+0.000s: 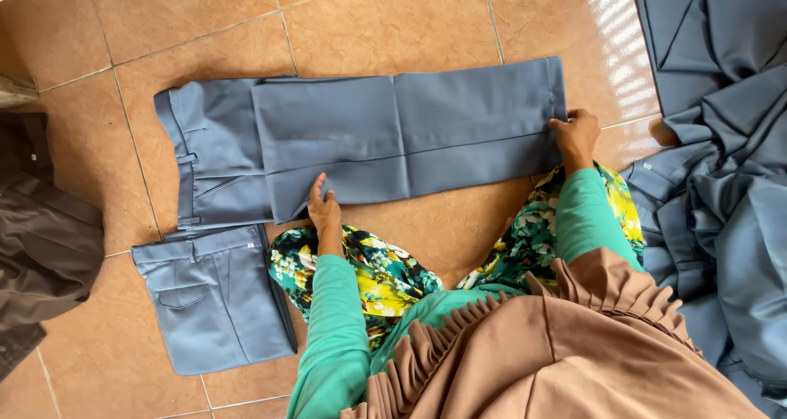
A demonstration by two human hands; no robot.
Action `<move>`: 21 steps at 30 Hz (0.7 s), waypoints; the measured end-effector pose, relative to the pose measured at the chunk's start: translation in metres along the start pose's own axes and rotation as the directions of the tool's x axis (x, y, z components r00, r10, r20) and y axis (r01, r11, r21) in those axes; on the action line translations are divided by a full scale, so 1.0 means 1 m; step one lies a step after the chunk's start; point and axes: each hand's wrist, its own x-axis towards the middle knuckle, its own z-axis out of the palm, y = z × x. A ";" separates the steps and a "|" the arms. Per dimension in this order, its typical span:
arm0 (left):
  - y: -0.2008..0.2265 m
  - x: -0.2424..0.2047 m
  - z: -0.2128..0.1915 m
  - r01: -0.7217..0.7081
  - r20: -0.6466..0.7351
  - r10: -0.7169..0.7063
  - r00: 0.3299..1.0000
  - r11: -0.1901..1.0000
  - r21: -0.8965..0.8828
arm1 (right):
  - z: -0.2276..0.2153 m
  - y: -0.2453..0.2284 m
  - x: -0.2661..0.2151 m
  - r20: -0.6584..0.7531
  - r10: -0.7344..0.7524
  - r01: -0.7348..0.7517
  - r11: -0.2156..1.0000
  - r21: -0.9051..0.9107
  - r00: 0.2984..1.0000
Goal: Folding grey trousers and stacking them neatly on the floor.
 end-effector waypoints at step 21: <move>0.079 -0.055 -0.017 0.119 0.363 -0.081 0.928 0.989 -0.084 | -0.149 -0.036 0.055 -0.138 -0.401 0.418 0.899 0.133 0.906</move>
